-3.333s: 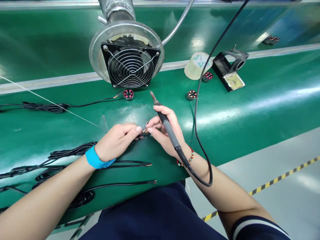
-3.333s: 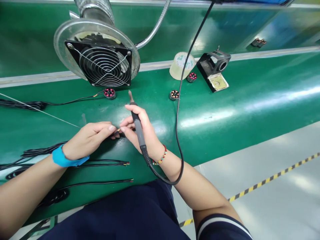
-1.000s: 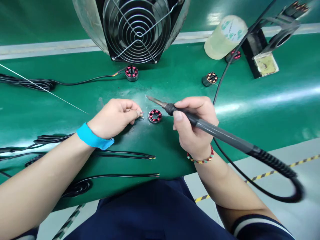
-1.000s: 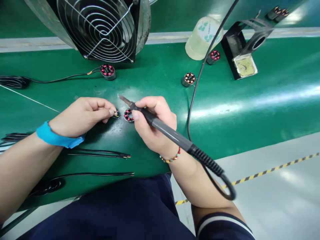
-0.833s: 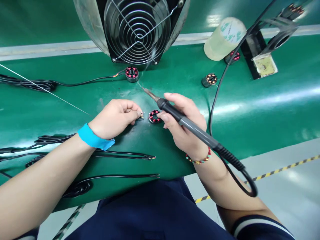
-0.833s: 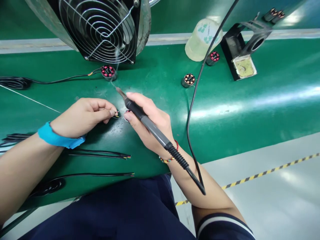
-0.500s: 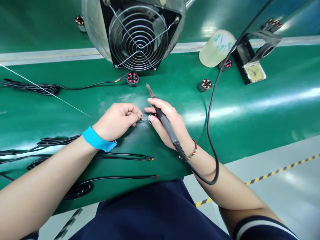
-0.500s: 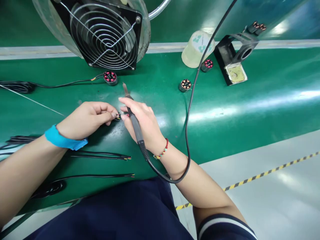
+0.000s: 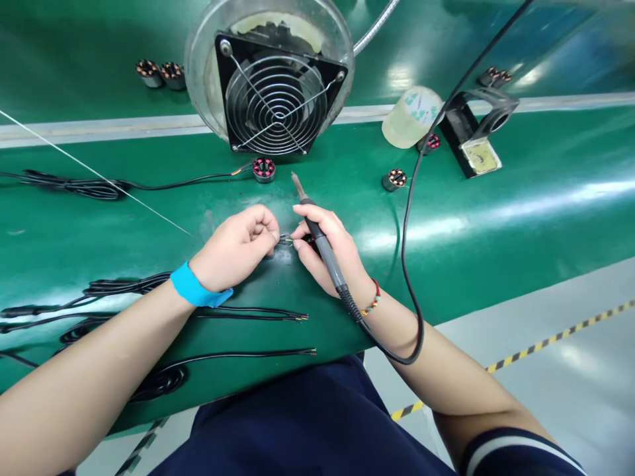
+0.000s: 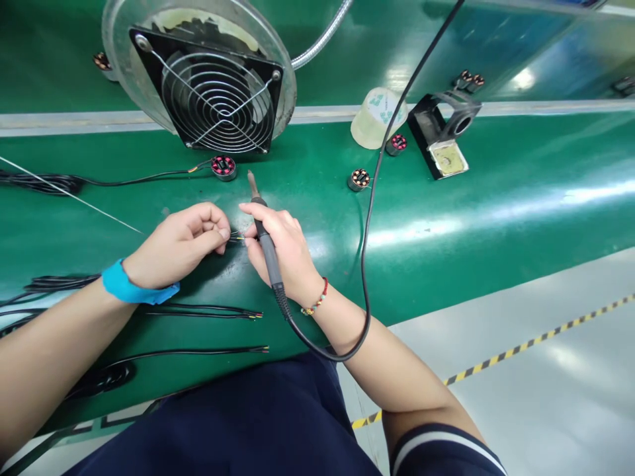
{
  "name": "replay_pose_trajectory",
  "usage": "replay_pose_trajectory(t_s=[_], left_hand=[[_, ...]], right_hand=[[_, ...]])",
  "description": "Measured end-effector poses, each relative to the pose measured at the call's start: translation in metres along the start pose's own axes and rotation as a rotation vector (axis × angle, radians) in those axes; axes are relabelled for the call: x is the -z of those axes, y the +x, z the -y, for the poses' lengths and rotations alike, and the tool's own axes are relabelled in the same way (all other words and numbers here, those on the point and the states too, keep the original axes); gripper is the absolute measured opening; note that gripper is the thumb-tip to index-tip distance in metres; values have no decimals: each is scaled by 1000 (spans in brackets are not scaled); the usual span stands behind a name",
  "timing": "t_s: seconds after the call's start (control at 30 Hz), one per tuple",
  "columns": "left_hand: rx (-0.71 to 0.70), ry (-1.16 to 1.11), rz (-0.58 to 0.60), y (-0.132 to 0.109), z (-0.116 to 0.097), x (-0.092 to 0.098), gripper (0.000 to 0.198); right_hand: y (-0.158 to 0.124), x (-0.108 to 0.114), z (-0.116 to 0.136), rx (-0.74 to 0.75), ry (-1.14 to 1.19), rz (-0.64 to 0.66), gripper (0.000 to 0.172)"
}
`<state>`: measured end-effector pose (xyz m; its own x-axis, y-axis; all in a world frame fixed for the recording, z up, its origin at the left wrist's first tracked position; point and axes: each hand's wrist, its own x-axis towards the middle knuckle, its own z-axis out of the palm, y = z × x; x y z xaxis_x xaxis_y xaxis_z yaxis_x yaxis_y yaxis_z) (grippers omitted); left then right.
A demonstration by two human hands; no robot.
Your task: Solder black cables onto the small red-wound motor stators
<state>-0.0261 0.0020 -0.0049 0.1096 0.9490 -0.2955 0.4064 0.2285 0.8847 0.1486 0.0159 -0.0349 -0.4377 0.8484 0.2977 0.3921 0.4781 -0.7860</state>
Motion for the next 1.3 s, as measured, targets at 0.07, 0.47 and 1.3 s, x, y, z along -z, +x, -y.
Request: replay_pose_trajectory(t_s=[0.07, 0.47, 1.3], left_hand=[[-18, 11, 8, -1, 1, 0, 6], [-200, 254, 1, -7, -2, 1, 9], [-62, 332, -68, -2, -8, -6, 9]], right_hand=[[1, -1, -1, -11, 44, 19, 41], [0, -1, 1, -43, 176, 27, 42], [6, -1, 1, 9, -66, 57, 41]])
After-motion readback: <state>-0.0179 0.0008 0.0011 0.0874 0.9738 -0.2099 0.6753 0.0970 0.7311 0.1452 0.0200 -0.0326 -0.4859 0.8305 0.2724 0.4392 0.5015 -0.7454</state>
